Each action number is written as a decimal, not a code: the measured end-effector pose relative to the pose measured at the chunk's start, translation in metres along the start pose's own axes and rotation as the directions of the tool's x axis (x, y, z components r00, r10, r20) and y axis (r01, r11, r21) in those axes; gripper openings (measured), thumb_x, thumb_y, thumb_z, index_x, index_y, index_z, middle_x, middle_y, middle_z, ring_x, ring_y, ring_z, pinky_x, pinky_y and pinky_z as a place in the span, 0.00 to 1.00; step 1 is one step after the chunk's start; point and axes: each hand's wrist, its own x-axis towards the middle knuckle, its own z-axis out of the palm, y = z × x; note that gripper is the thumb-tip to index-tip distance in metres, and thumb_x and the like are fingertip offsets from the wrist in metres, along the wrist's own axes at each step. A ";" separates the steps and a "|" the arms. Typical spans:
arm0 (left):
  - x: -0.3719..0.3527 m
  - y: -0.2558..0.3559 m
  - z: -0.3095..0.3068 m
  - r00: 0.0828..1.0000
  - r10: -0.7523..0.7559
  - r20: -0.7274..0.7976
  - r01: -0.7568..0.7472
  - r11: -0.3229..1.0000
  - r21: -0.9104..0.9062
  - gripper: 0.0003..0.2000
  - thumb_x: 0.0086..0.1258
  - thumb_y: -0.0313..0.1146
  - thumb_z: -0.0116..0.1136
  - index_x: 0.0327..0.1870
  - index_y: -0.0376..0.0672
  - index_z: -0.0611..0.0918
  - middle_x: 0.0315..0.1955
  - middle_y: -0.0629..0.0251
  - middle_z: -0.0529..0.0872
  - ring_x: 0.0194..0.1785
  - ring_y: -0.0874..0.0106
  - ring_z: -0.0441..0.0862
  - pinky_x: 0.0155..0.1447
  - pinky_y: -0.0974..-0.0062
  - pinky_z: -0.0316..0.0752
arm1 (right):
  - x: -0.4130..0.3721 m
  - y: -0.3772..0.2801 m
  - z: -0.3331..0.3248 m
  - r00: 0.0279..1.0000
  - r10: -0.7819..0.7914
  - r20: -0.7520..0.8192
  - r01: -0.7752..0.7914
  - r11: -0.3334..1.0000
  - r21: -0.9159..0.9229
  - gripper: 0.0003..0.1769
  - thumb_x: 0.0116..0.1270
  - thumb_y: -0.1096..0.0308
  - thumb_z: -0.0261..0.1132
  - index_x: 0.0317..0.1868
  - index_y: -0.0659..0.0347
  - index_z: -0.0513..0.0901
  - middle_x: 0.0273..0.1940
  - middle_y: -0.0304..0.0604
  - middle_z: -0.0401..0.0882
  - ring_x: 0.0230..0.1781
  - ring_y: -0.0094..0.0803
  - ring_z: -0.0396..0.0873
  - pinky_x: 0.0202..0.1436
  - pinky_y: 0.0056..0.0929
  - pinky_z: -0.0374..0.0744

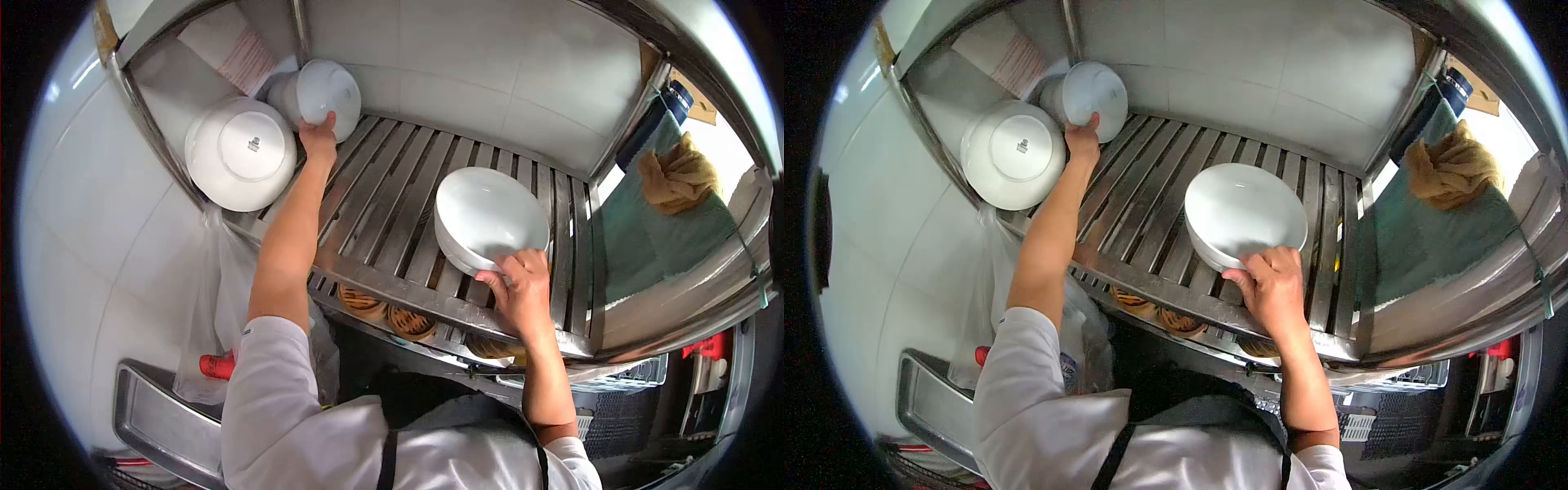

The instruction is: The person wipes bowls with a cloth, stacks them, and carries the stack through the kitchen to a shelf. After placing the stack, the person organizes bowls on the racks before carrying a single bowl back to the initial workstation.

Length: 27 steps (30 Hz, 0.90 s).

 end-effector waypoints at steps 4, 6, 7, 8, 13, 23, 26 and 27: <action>-0.024 0.049 0.002 0.946 0.177 0.272 -0.295 0.817 0.495 0.21 0.62 0.25 0.71 0.55 0.33 0.77 0.46 0.48 0.86 0.51 0.53 0.83 0.59 0.66 0.74 | 0.011 -0.017 -0.012 0.999 -0.021 0.041 0.024 0.998 -0.053 0.20 0.47 0.59 0.79 0.36 0.59 0.81 0.34 0.43 0.78 0.38 0.44 0.76 0.44 0.42 0.72; -0.039 0.071 0.004 0.860 0.214 0.463 -0.481 0.643 0.596 0.20 0.60 0.28 0.72 0.52 0.34 0.78 0.45 0.45 0.85 0.50 0.49 0.83 0.58 0.63 0.75 | 0.007 -0.012 -0.007 0.994 -0.001 0.110 0.017 0.989 -0.149 0.22 0.45 0.61 0.80 0.38 0.58 0.80 0.36 0.44 0.78 0.39 0.45 0.76 0.46 0.43 0.72; -0.050 0.082 0.007 0.805 0.229 0.548 -0.564 0.582 0.586 0.20 0.59 0.29 0.72 0.50 0.33 0.78 0.45 0.43 0.85 0.51 0.46 0.82 0.58 0.62 0.75 | 0.005 -0.010 -0.008 0.994 -0.009 0.110 0.026 0.988 -0.153 0.22 0.45 0.62 0.80 0.37 0.58 0.80 0.36 0.44 0.78 0.40 0.45 0.76 0.46 0.43 0.72; -0.059 0.087 0.008 0.741 0.237 0.628 -0.644 0.516 0.566 0.20 0.58 0.30 0.72 0.49 0.33 0.79 0.44 0.42 0.84 0.51 0.44 0.81 0.57 0.60 0.75 | 0.004 -0.009 -0.008 0.994 -0.017 0.110 0.034 0.987 -0.155 0.21 0.45 0.62 0.79 0.37 0.58 0.80 0.36 0.44 0.78 0.40 0.45 0.76 0.46 0.43 0.72; -0.099 0.084 -0.004 0.379 0.163 0.911 -0.895 0.316 0.315 0.12 0.59 0.25 0.66 0.43 0.42 0.81 0.41 0.53 0.84 0.53 0.51 0.79 0.59 0.54 0.69 | -0.008 0.000 -0.021 0.994 0.020 0.103 0.002 0.978 -0.208 0.21 0.45 0.63 0.79 0.35 0.59 0.78 0.35 0.45 0.78 0.40 0.45 0.76 0.45 0.43 0.71; -0.180 0.085 0.005 0.187 0.072 0.980 -0.913 0.381 0.147 0.04 0.64 0.23 0.58 0.38 0.43 0.80 0.35 0.61 0.80 0.47 0.58 0.78 0.57 0.61 0.69 | -0.032 0.016 -0.050 0.994 0.049 0.094 -0.023 0.967 -0.254 0.24 0.43 0.59 0.81 0.37 0.60 0.81 0.33 0.44 0.78 0.39 0.46 0.76 0.45 0.43 0.71; -0.186 0.088 0.006 0.164 -0.116 0.980 -0.883 0.426 0.198 0.09 0.61 0.22 0.58 0.43 0.41 0.81 0.42 0.58 0.82 0.53 0.55 0.79 0.61 0.60 0.68 | -0.037 0.018 -0.068 0.987 0.112 0.112 -0.104 0.992 -0.068 0.27 0.49 0.54 0.80 0.44 0.62 0.83 0.42 0.49 0.80 0.47 0.46 0.77 0.52 0.42 0.73; -0.187 0.092 0.008 0.173 -0.075 0.982 -0.870 0.456 0.188 0.11 0.60 0.22 0.59 0.45 0.41 0.81 0.45 0.56 0.82 0.55 0.54 0.78 0.63 0.60 0.68 | -0.037 0.022 -0.070 0.993 0.120 0.022 -0.118 0.990 -0.080 0.27 0.52 0.52 0.78 0.45 0.62 0.83 0.46 0.51 0.79 0.50 0.46 0.76 0.55 0.42 0.72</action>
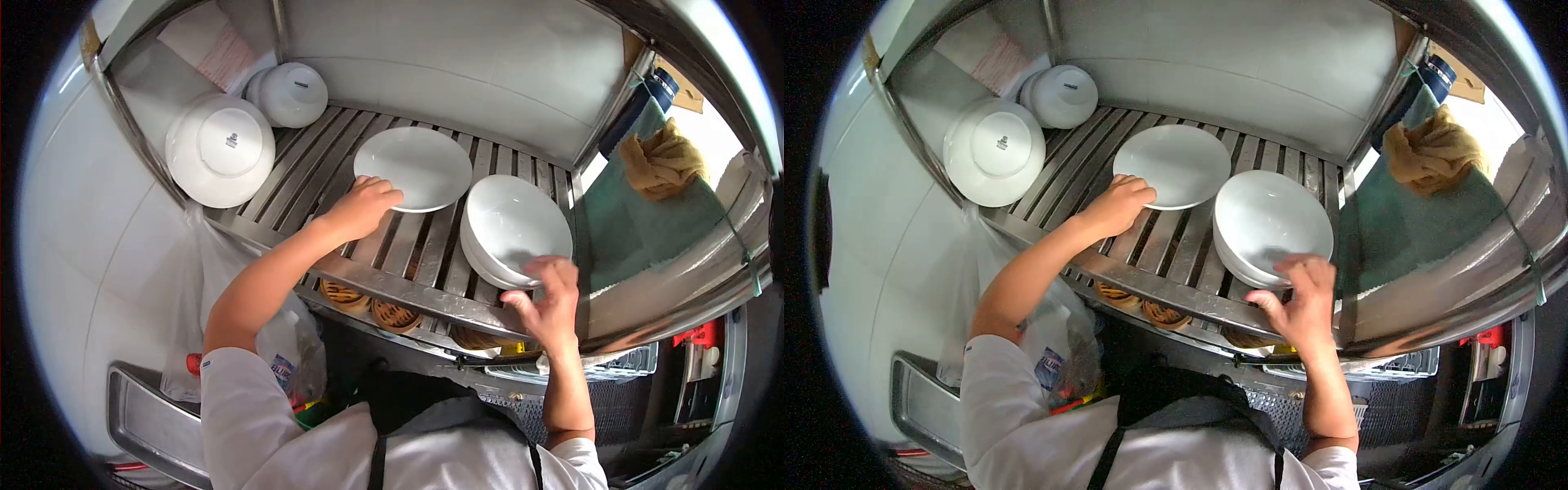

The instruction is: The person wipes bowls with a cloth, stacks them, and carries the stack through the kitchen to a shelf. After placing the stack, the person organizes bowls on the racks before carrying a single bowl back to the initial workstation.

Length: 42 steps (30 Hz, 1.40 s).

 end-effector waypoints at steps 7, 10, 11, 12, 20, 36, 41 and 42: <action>0.021 0.126 0.013 0.870 -0.492 0.033 0.102 0.114 -0.988 0.31 0.72 0.40 0.60 0.70 0.33 0.64 0.67 0.49 0.69 0.73 0.59 0.64 0.76 0.63 0.59 | 0.013 0.043 0.023 0.786 0.615 0.062 -0.430 0.471 0.770 0.40 0.77 0.44 0.55 0.76 0.66 0.61 0.73 0.54 0.63 0.74 0.40 0.62 0.76 0.36 0.58; 0.055 0.156 0.041 0.886 -0.461 0.047 0.005 -0.092 -0.996 0.38 0.77 0.50 0.54 0.76 0.31 0.53 0.72 0.47 0.62 0.76 0.61 0.57 0.77 0.66 0.56 | 0.014 0.057 0.039 0.746 0.656 0.116 -0.379 0.275 0.884 0.36 0.76 0.55 0.57 0.76 0.68 0.61 0.72 0.54 0.65 0.72 0.42 0.64 0.76 0.37 0.59; 0.064 0.169 0.048 0.807 -0.581 0.105 0.022 -0.148 -0.989 0.37 0.73 0.42 0.59 0.75 0.31 0.55 0.69 0.47 0.64 0.75 0.60 0.60 0.77 0.65 0.57 | 0.020 0.047 0.035 0.691 0.709 0.140 -0.381 0.192 0.905 0.36 0.70 0.63 0.56 0.76 0.68 0.60 0.72 0.54 0.65 0.72 0.42 0.65 0.75 0.37 0.61; 0.069 0.174 0.053 0.802 -0.593 0.068 0.023 -0.083 -0.996 0.37 0.71 0.39 0.58 0.75 0.32 0.55 0.69 0.47 0.65 0.74 0.60 0.61 0.77 0.65 0.57 | 0.019 0.048 0.037 0.680 0.722 0.125 -0.362 0.183 0.914 0.37 0.68 0.64 0.55 0.77 0.67 0.59 0.72 0.53 0.64 0.72 0.42 0.64 0.76 0.38 0.61; 0.081 0.163 -0.002 0.748 -0.603 -0.279 -0.221 0.171 -0.960 0.38 0.59 0.31 0.56 0.72 0.27 0.58 0.65 0.46 0.68 0.70 0.59 0.65 0.75 0.65 0.58 | 0.041 -0.002 0.037 0.747 0.663 -0.052 -0.128 0.221 0.967 0.44 0.59 0.65 0.52 0.79 0.64 0.57 0.73 0.53 0.64 0.73 0.46 0.65 0.76 0.42 0.63; 0.061 0.019 -0.001 0.468 -0.861 -0.199 -0.186 0.124 -0.975 0.29 0.59 0.30 0.52 0.64 0.28 0.71 0.56 0.48 0.78 0.61 0.59 0.75 0.68 0.66 0.65 | 0.152 -0.003 0.176 0.822 0.564 0.071 -0.299 0.324 0.898 0.43 0.63 0.60 0.53 0.76 0.76 0.55 0.74 0.63 0.60 0.75 0.50 0.60 0.77 0.37 0.54; 0.065 0.010 0.008 0.443 -0.873 -0.204 -0.091 0.182 -0.979 0.33 0.59 0.30 0.53 0.68 0.26 0.68 0.60 0.43 0.77 0.64 0.56 0.74 0.70 0.66 0.64 | 0.150 -0.003 0.182 0.783 0.611 0.117 -0.354 0.283 0.892 0.41 0.63 0.62 0.53 0.74 0.76 0.58 0.71 0.64 0.65 0.73 0.50 0.63 0.76 0.37 0.58; 0.065 0.009 0.007 0.447 -0.868 -0.216 -0.065 0.209 -0.976 0.34 0.59 0.31 0.53 0.69 0.25 0.67 0.61 0.42 0.76 0.65 0.56 0.74 0.70 0.65 0.64 | 0.150 -0.002 0.184 0.786 0.609 0.107 -0.363 0.314 0.877 0.41 0.63 0.62 0.53 0.74 0.76 0.59 0.70 0.65 0.66 0.73 0.51 0.63 0.75 0.38 0.59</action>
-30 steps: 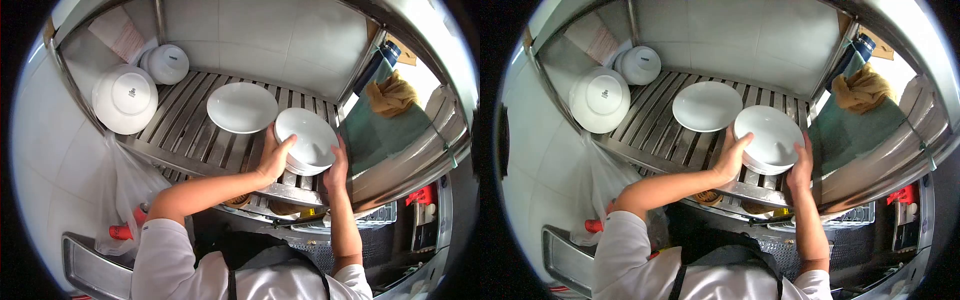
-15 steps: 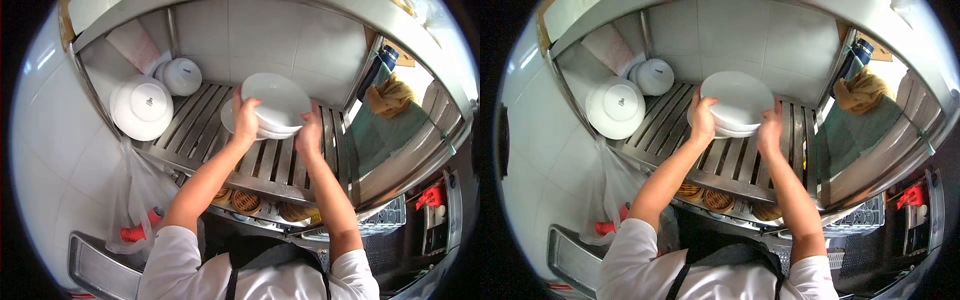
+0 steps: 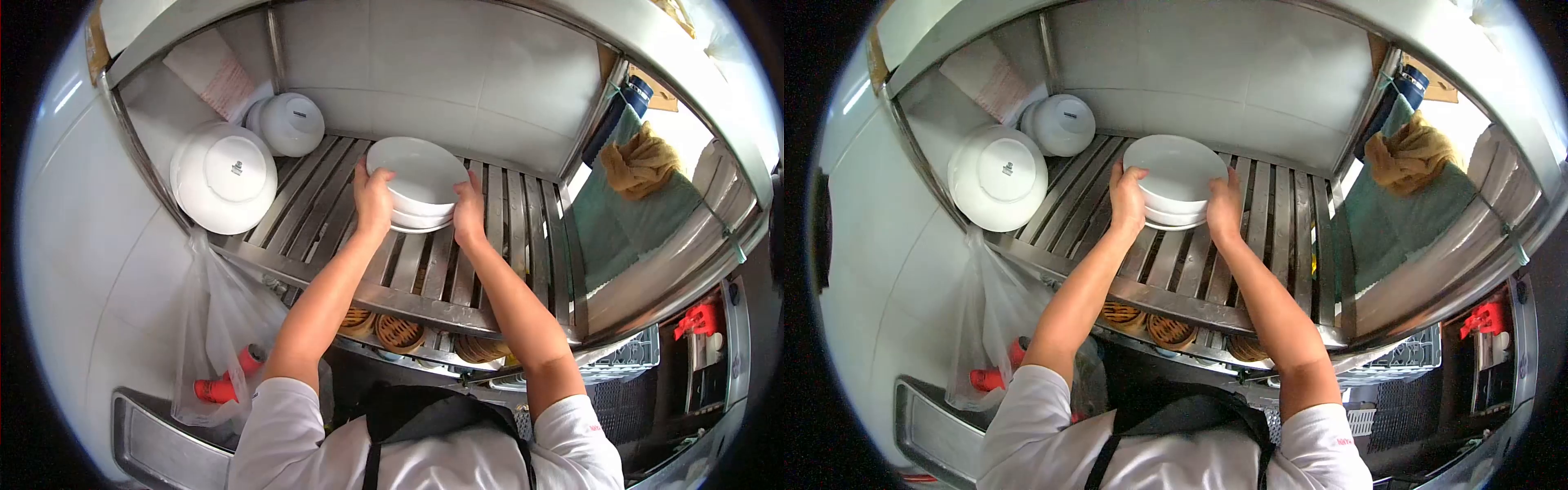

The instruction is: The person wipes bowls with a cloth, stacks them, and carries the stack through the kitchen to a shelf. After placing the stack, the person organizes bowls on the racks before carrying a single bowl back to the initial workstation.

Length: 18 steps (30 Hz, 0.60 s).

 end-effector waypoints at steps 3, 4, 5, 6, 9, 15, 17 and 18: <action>0.007 -0.011 -0.007 0.982 0.188 0.036 -0.191 0.961 0.198 0.34 0.61 0.32 0.53 0.70 0.24 0.66 0.63 0.39 0.76 0.66 0.54 0.74 0.70 0.65 0.65 | 0.005 0.013 -0.002 0.999 -0.046 0.000 0.046 0.995 -0.093 0.39 0.63 0.62 0.52 0.73 0.76 0.61 0.69 0.67 0.66 0.72 0.55 0.64 0.75 0.40 0.60; 0.010 -0.015 -0.010 0.983 0.179 0.048 -0.185 0.957 0.223 0.34 0.62 0.32 0.53 0.70 0.24 0.65 0.63 0.38 0.76 0.67 0.53 0.74 0.71 0.64 0.65 | 0.009 0.019 -0.001 0.997 -0.075 0.001 0.075 0.990 -0.116 0.39 0.64 0.62 0.52 0.72 0.77 0.61 0.69 0.68 0.66 0.72 0.57 0.64 0.74 0.40 0.61; 0.015 -0.018 -0.014 0.983 0.172 0.059 -0.181 0.952 0.247 0.34 0.63 0.33 0.52 0.71 0.24 0.65 0.63 0.37 0.75 0.67 0.52 0.74 0.71 0.64 0.65 | 0.011 0.020 0.000 0.994 -0.107 0.004 0.106 0.985 -0.138 0.38 0.64 0.62 0.51 0.72 0.77 0.62 0.69 0.68 0.66 0.72 0.58 0.64 0.74 0.40 0.61; 0.021 -0.022 -0.018 0.984 0.164 0.070 -0.177 0.946 0.272 0.34 0.63 0.33 0.52 0.71 0.24 0.65 0.63 0.36 0.75 0.68 0.51 0.74 0.71 0.64 0.65 | 0.012 0.021 0.001 0.992 -0.129 0.010 0.129 0.970 -0.207 0.38 0.65 0.62 0.51 0.72 0.76 0.62 0.69 0.69 0.66 0.72 0.59 0.63 0.75 0.42 0.60; 0.021 0.003 -0.027 0.990 0.089 0.112 -0.135 0.836 0.532 0.30 0.66 0.35 0.52 0.67 0.25 0.71 0.62 0.38 0.78 0.68 0.50 0.74 0.70 0.62 0.66 | 0.007 0.013 0.003 0.951 -0.309 0.030 0.283 0.820 -0.498 0.37 0.67 0.58 0.53 0.71 0.74 0.64 0.68 0.69 0.66 0.72 0.60 0.64 0.77 0.49 0.58; 0.063 -0.021 -0.055 0.947 -0.219 0.236 0.089 0.882 0.462 0.33 0.77 0.57 0.47 0.60 0.28 0.78 0.59 0.41 0.81 0.61 0.55 0.78 0.69 0.63 0.65 | -0.032 -0.059 0.006 0.741 -0.153 0.654 0.659 0.356 -0.663 0.27 0.67 0.47 0.64 0.44 0.67 0.86 0.40 0.60 0.85 0.50 0.58 0.81 0.72 0.58 0.64; 0.067 -0.029 -0.057 0.928 -0.217 0.303 0.089 0.919 0.385 0.33 0.77 0.59 0.47 0.61 0.32 0.79 0.60 0.49 0.82 0.62 0.61 0.77 0.68 0.64 0.66 | -0.037 -0.055 0.000 0.669 -0.307 0.677 0.743 0.292 -0.602 0.24 0.66 0.48 0.67 0.39 0.66 0.86 0.35 0.57 0.85 0.44 0.55 0.82 0.64 0.55 0.70; 0.064 -0.021 -0.053 0.913 -0.224 0.340 0.115 0.943 0.312 0.34 0.77 0.61 0.48 0.64 0.34 0.78 0.61 0.51 0.81 0.62 0.64 0.77 0.68 0.65 0.66 | -0.040 -0.053 -0.005 0.628 -0.380 0.679 0.777 0.255 -0.576 0.23 0.65 0.49 0.68 0.36 0.66 0.86 0.32 0.56 0.84 0.40 0.54 0.82 0.61 0.53 0.73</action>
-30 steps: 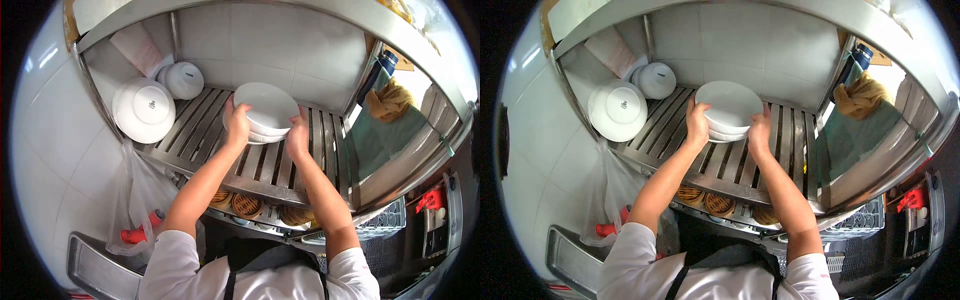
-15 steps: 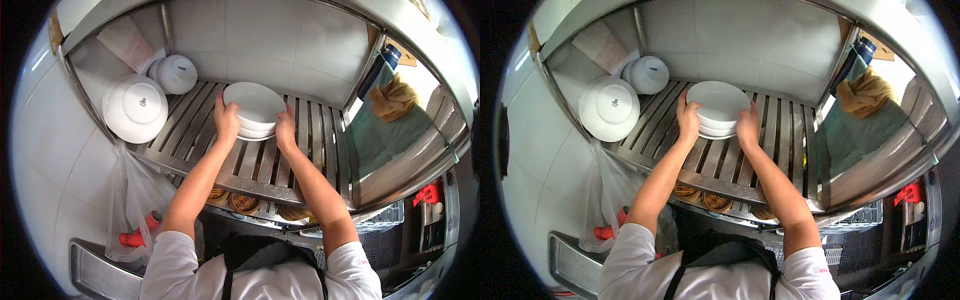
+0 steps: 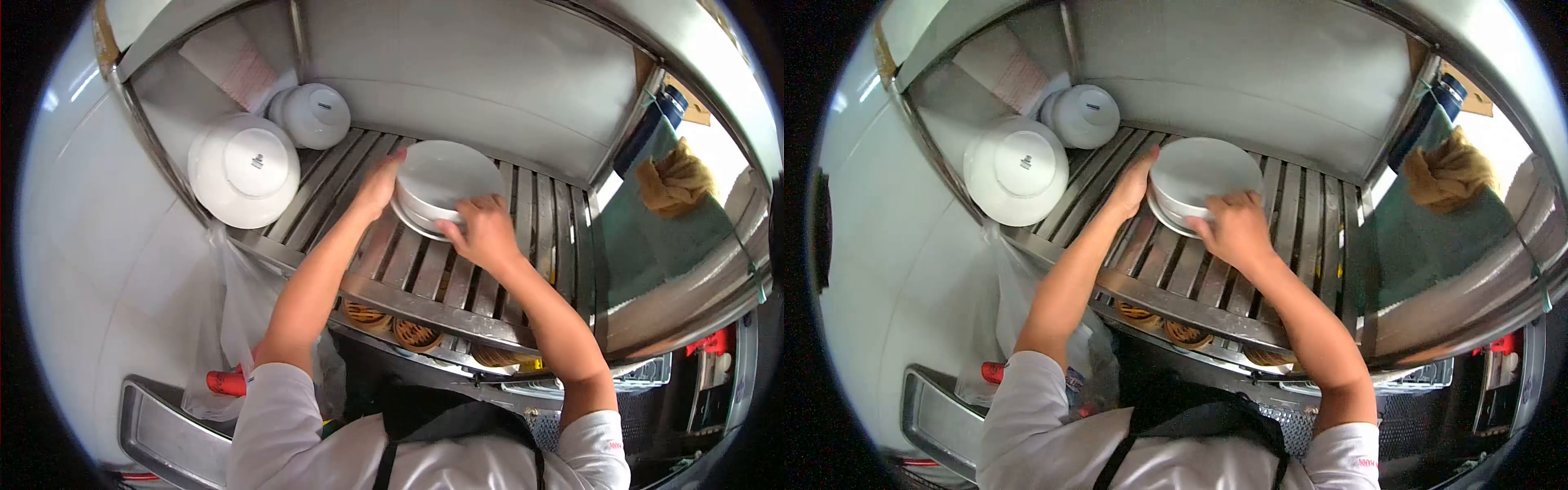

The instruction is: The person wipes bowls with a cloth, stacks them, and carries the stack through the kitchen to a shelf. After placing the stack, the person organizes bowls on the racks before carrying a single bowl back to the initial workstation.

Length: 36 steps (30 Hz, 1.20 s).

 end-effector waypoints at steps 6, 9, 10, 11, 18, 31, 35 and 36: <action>0.070 -0.024 -0.062 0.692 -0.078 -0.717 -0.179 0.945 -0.275 0.29 0.72 0.51 0.63 0.63 0.36 0.78 0.57 0.55 0.83 0.59 0.64 0.78 0.55 0.65 0.76 | -0.037 -0.013 -0.035 0.998 0.041 -0.039 -0.044 0.996 -0.084 0.19 0.62 0.52 0.73 0.32 0.63 0.84 0.29 0.51 0.82 0.36 0.48 0.80 0.49 0.44 0.74; 0.098 -0.014 -0.095 0.444 -0.313 -0.840 -0.038 0.930 -0.366 0.42 0.65 0.43 0.72 0.69 0.25 0.61 0.63 0.39 0.74 0.64 0.51 0.75 0.69 0.57 0.70 | -0.056 -0.023 -0.050 0.997 0.075 -0.017 -0.077 0.994 -0.081 0.21 0.60 0.51 0.75 0.32 0.63 0.84 0.28 0.47 0.76 0.34 0.47 0.74 0.46 0.43 0.72; 0.106 -0.016 -0.101 0.371 -0.312 -0.875 -0.019 0.939 -0.343 0.42 0.64 0.42 0.73 0.70 0.25 0.61 0.63 0.38 0.74 0.65 0.50 0.75 0.69 0.57 0.70 | -0.063 -0.024 -0.053 0.996 0.082 -0.024 -0.083 0.993 -0.087 0.21 0.60 0.51 0.75 0.31 0.63 0.84 0.27 0.47 0.76 0.34 0.46 0.74 0.45 0.43 0.71; 0.112 -0.016 -0.104 0.325 -0.305 -0.895 -0.009 0.946 -0.325 0.42 0.63 0.41 0.73 0.70 0.26 0.61 0.63 0.38 0.73 0.65 0.49 0.74 0.70 0.56 0.70 | -0.070 -0.025 -0.054 0.996 0.088 -0.033 -0.091 0.992 -0.092 0.21 0.59 0.51 0.75 0.30 0.63 0.83 0.27 0.46 0.75 0.33 0.46 0.73 0.44 0.43 0.71; 0.125 -0.015 -0.109 0.336 -0.218 -0.916 -0.128 0.953 -0.274 0.41 0.61 0.33 0.75 0.70 0.28 0.62 0.65 0.40 0.71 0.67 0.50 0.74 0.73 0.57 0.69 | -0.083 -0.039 -0.065 0.989 0.144 -0.043 -0.148 0.982 -0.120 0.20 0.57 0.53 0.76 0.25 0.60 0.80 0.25 0.44 0.74 0.30 0.43 0.73 0.42 0.42 0.69; 0.094 -0.001 -0.076 0.826 0.304 -0.474 -0.328 0.944 0.033 0.13 0.70 0.29 0.66 0.52 0.36 0.81 0.51 0.59 0.86 0.57 0.67 0.80 0.57 0.71 0.72 | -0.086 -0.037 -0.066 0.991 0.132 -0.032 -0.134 0.989 -0.060 0.20 0.59 0.50 0.75 0.34 0.59 0.83 0.26 0.43 0.77 0.32 0.44 0.76 0.41 0.41 0.69; 0.018 0.065 -0.037 0.825 0.564 0.017 -0.451 0.642 0.620 0.10 0.64 0.32 0.69 0.43 0.41 0.83 0.41 0.58 0.85 0.49 0.58 0.80 0.53 0.66 0.73 | -0.085 -0.030 -0.088 0.969 0.188 -0.157 -0.156 0.967 0.200 0.35 0.54 0.48 0.78 0.54 0.64 0.81 0.46 0.52 0.80 0.47 0.47 0.80 0.54 0.43 0.75; 0.004 0.081 -0.033 0.777 0.591 0.217 -0.557 0.483 0.676 0.10 0.62 0.33 0.70 0.41 0.42 0.83 0.38 0.57 0.83 0.48 0.56 0.80 0.53 0.64 0.73 | -0.080 -0.029 -0.094 0.948 0.215 -0.236 -0.152 0.954 0.260 0.38 0.53 0.48 0.79 0.57 0.64 0.80 0.50 0.54 0.79 0.51 0.48 0.80 0.57 0.44 0.76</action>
